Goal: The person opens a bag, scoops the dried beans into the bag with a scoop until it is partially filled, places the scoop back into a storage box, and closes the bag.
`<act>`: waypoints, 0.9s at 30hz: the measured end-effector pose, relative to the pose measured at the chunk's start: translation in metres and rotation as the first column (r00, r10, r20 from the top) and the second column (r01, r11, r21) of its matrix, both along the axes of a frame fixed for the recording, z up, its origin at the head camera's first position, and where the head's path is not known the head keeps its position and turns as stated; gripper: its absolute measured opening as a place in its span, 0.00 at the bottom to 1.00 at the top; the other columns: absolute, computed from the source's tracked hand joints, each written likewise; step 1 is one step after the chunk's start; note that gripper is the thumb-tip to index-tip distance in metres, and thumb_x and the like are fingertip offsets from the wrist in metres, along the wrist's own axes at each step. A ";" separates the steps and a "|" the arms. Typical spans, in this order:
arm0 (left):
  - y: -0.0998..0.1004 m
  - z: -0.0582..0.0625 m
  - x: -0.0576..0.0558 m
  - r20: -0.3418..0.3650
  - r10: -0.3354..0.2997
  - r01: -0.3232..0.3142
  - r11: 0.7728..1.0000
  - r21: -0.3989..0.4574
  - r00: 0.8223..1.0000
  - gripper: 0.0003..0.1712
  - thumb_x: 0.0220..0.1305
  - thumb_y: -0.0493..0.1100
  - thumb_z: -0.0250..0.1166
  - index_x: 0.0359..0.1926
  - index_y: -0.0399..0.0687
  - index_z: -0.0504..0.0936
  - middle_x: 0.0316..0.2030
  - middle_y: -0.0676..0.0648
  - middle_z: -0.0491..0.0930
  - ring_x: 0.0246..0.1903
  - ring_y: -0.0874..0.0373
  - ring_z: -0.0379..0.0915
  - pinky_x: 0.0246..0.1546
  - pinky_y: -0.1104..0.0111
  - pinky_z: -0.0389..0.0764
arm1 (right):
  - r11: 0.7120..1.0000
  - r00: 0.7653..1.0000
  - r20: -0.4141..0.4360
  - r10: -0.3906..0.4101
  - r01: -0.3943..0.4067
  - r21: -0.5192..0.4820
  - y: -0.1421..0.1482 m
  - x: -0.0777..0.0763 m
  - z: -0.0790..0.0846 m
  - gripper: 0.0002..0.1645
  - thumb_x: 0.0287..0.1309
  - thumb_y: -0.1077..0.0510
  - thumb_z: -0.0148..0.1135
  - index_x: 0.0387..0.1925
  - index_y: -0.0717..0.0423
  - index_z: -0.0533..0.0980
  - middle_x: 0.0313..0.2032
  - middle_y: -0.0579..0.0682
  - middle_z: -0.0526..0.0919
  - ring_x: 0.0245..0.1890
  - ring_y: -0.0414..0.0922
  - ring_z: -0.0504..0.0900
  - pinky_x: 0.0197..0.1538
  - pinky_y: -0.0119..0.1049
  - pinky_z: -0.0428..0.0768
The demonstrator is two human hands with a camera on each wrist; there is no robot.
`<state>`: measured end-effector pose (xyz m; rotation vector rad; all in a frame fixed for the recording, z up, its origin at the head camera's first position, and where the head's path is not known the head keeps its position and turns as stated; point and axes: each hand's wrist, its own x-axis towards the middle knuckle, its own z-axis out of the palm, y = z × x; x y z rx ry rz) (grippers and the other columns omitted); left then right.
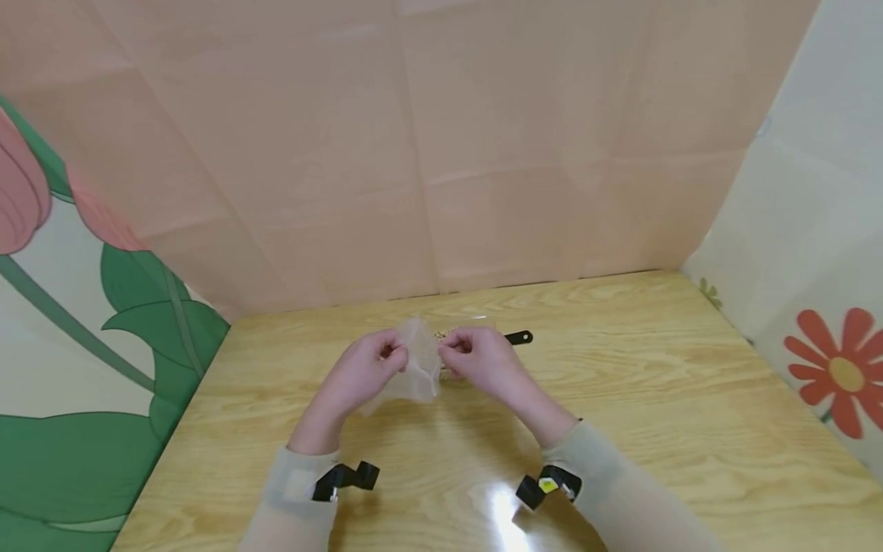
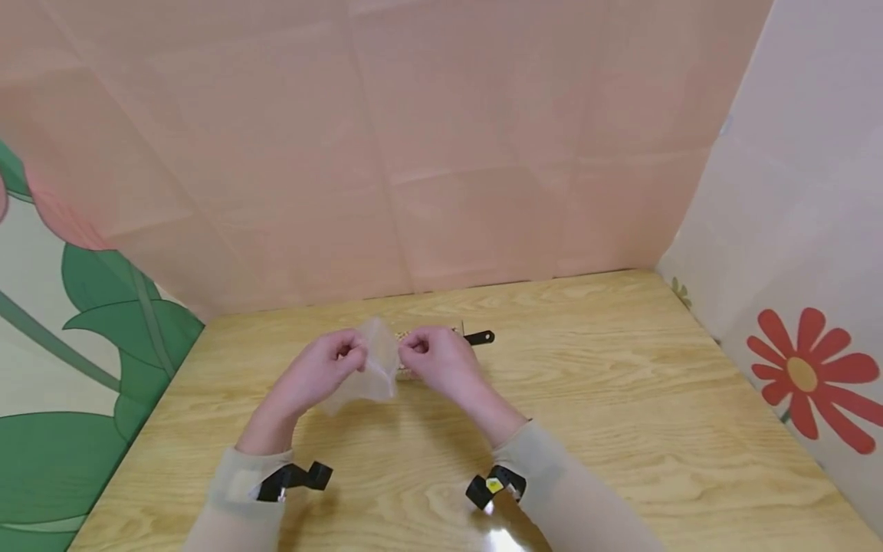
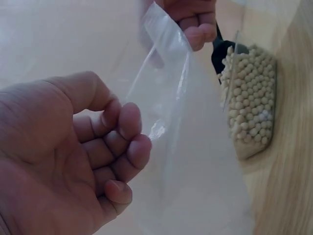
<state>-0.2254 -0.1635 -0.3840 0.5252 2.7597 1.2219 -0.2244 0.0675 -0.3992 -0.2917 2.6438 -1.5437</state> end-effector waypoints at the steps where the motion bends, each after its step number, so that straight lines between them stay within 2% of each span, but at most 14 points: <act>1: -0.001 0.001 0.000 -0.007 -0.001 0.001 1.000 -0.010 1.000 0.08 0.77 0.38 0.59 0.36 0.49 0.80 0.31 0.50 0.79 0.24 0.58 0.62 0.27 0.65 0.67 | 1.000 1.000 0.003 -0.002 0.002 0.000 0.001 0.000 0.000 0.06 0.75 0.57 0.69 0.42 0.54 0.89 0.32 0.50 0.89 0.31 0.42 0.87 0.35 0.37 0.84; 6: -0.005 0.004 0.002 -0.015 -0.009 0.009 0.999 -0.033 1.000 0.09 0.77 0.37 0.60 0.36 0.48 0.81 0.30 0.51 0.78 0.24 0.58 0.62 0.28 0.65 0.67 | 1.000 0.999 0.039 0.009 -0.009 -0.016 0.005 -0.002 0.002 0.08 0.76 0.58 0.68 0.44 0.58 0.88 0.33 0.52 0.89 0.36 0.51 0.90 0.40 0.41 0.88; 10: -0.011 0.009 0.005 -0.002 0.020 -0.020 0.999 -0.044 1.000 0.09 0.76 0.36 0.59 0.36 0.48 0.82 0.28 0.49 0.76 0.24 0.58 0.61 0.27 0.64 0.66 | 1.000 1.000 0.028 0.001 -0.002 0.018 0.009 -0.004 0.003 0.09 0.76 0.57 0.68 0.45 0.59 0.88 0.31 0.47 0.88 0.35 0.50 0.89 0.37 0.40 0.86; 13: -0.017 0.013 0.006 0.013 0.024 -0.023 0.998 -0.053 1.000 0.09 0.76 0.37 0.60 0.36 0.47 0.82 0.30 0.50 0.81 0.24 0.57 0.60 0.26 0.65 0.65 | 0.999 1.000 0.013 0.000 -0.001 0.054 0.013 -0.006 0.003 0.08 0.76 0.56 0.68 0.43 0.56 0.88 0.30 0.45 0.88 0.32 0.48 0.87 0.34 0.38 0.81; 16: -0.022 0.016 0.008 0.031 0.022 -0.020 0.998 -0.059 0.999 0.09 0.77 0.37 0.60 0.36 0.47 0.82 0.35 0.50 0.87 0.23 0.57 0.61 0.26 0.65 0.66 | 0.999 1.000 0.014 0.007 -0.008 0.054 0.015 -0.007 0.003 0.07 0.75 0.56 0.69 0.42 0.54 0.89 0.29 0.46 0.88 0.33 0.50 0.88 0.34 0.37 0.80; 19: -0.026 0.020 0.009 0.055 0.033 -0.030 0.998 -0.064 0.998 0.09 0.76 0.38 0.61 0.35 0.48 0.83 0.35 0.51 0.88 0.23 0.58 0.63 0.25 0.66 0.66 | 0.999 1.000 0.007 0.019 -0.019 0.041 0.017 -0.007 0.004 0.05 0.74 0.57 0.70 0.42 0.52 0.89 0.29 0.46 0.88 0.33 0.53 0.88 0.33 0.37 0.80; 24: -0.031 0.024 0.011 0.075 0.046 -0.043 0.998 -0.050 0.996 0.09 0.76 0.38 0.62 0.35 0.46 0.84 0.33 0.47 0.86 0.22 0.58 0.62 0.23 0.69 0.64 | 0.999 0.999 -0.033 0.043 -0.042 0.018 0.018 -0.007 0.003 0.08 0.70 0.62 0.68 0.45 0.52 0.90 0.28 0.46 0.86 0.28 0.46 0.82 0.31 0.37 0.78; 27: -0.029 0.025 0.011 0.063 0.051 -0.048 0.998 -0.043 0.997 0.10 0.78 0.39 0.62 0.36 0.45 0.84 0.31 0.48 0.85 0.21 0.59 0.62 0.22 0.69 0.64 | 0.999 0.998 -0.050 0.045 -0.045 0.006 0.016 -0.006 0.002 0.09 0.69 0.63 0.68 0.46 0.53 0.90 0.28 0.46 0.85 0.26 0.43 0.80 0.30 0.36 0.77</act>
